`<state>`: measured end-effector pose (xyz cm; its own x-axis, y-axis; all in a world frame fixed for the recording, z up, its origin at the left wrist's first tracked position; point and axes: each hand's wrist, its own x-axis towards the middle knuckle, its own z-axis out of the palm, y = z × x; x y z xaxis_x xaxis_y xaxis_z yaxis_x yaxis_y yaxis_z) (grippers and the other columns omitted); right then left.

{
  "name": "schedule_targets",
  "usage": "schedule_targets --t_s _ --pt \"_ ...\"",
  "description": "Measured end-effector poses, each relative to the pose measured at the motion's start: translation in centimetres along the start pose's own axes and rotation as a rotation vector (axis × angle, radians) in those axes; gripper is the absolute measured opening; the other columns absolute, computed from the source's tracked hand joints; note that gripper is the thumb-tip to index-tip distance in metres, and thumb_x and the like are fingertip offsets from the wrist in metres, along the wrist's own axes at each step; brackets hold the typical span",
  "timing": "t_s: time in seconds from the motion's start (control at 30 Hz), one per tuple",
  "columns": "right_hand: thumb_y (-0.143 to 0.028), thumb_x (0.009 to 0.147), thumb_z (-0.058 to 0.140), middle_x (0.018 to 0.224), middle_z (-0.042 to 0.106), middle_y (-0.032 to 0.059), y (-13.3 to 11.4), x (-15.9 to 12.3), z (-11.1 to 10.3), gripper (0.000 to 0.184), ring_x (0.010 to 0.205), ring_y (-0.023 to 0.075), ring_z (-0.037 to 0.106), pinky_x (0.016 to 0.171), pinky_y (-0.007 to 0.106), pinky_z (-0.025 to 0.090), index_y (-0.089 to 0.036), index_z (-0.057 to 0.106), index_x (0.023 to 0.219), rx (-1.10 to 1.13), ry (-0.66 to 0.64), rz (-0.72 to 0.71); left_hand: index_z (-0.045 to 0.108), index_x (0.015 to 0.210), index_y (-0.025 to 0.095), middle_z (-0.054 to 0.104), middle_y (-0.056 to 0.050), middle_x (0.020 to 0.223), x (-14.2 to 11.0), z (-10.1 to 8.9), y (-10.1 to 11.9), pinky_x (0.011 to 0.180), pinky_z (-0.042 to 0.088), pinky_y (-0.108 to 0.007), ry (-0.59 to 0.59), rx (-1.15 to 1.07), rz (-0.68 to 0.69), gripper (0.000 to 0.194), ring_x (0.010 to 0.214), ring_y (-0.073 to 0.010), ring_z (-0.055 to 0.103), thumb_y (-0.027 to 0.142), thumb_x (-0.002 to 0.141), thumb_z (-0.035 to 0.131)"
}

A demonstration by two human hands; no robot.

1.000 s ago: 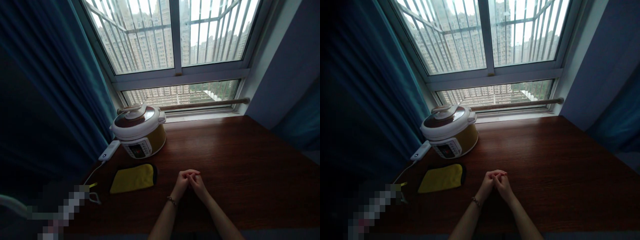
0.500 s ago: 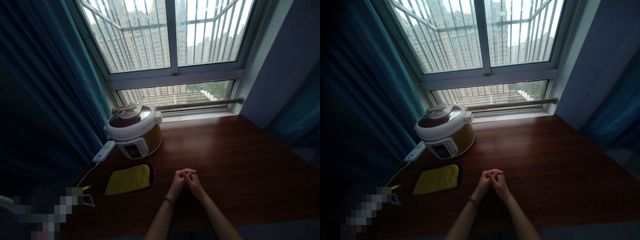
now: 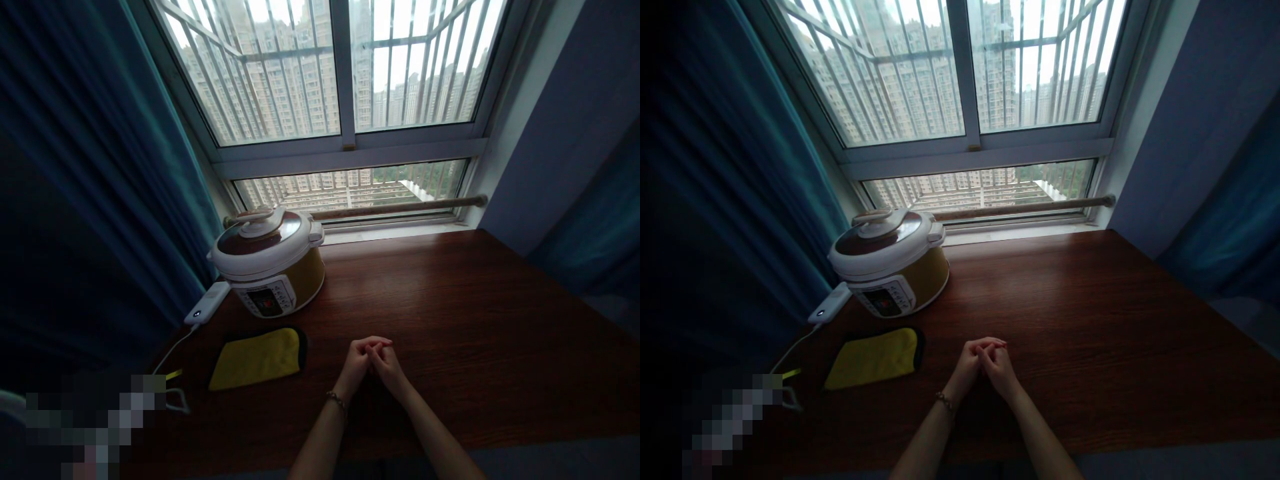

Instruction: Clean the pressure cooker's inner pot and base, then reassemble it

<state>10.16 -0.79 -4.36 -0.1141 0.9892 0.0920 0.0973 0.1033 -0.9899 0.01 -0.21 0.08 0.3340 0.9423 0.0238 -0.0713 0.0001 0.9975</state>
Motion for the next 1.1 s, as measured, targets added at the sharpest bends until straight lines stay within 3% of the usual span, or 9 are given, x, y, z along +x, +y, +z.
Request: schedule_targets --t_s 0.53,0.87,1.1 --pt "-0.062 0.080 0.042 0.042 0.043 0.0003 -0.51 -0.29 -0.47 0.058 0.043 0.0101 0.042 0.043 0.022 0.030 -0.016 0.046 0.046 -0.028 -0.035 0.001 0.070 0.099 0.012 0.067 -0.009 0.084 -0.23 0.02 -0.34 0.049 0.037 -0.019 -0.007 0.027 -0.014 0.038 0.058 -0.0111 0.052 0.040 0.081 0.053" --pt "-0.061 0.081 0.042 0.042 0.045 0.0010 -0.43 -0.27 -0.45 0.058 0.042 0.0103 0.043 0.043 0.023 0.031 -0.016 0.046 0.045 -0.029 -0.034 -0.016 0.070 0.101 0.013 0.066 -0.007 0.074 -0.25 0.00 -0.16 0.052 0.039 -0.021 -0.013 0.063 -0.013 0.041 0.050 -0.0086 0.047 0.044 0.081 0.052" --pt "-0.061 0.081 0.042 0.041 0.045 0.0013 -0.01 -0.24 -0.36 0.059 0.042 0.0101 0.043 0.042 0.022 0.030 -0.016 0.047 0.044 -0.017 -0.043 -0.009 0.069 0.101 0.011 0.064 -0.007 0.067 -0.28 -0.05 0.01 0.042 0.033 -0.018 -0.013 0.121 -0.021 0.045 0.045 -0.0073 0.044 0.047 0.082 0.050"
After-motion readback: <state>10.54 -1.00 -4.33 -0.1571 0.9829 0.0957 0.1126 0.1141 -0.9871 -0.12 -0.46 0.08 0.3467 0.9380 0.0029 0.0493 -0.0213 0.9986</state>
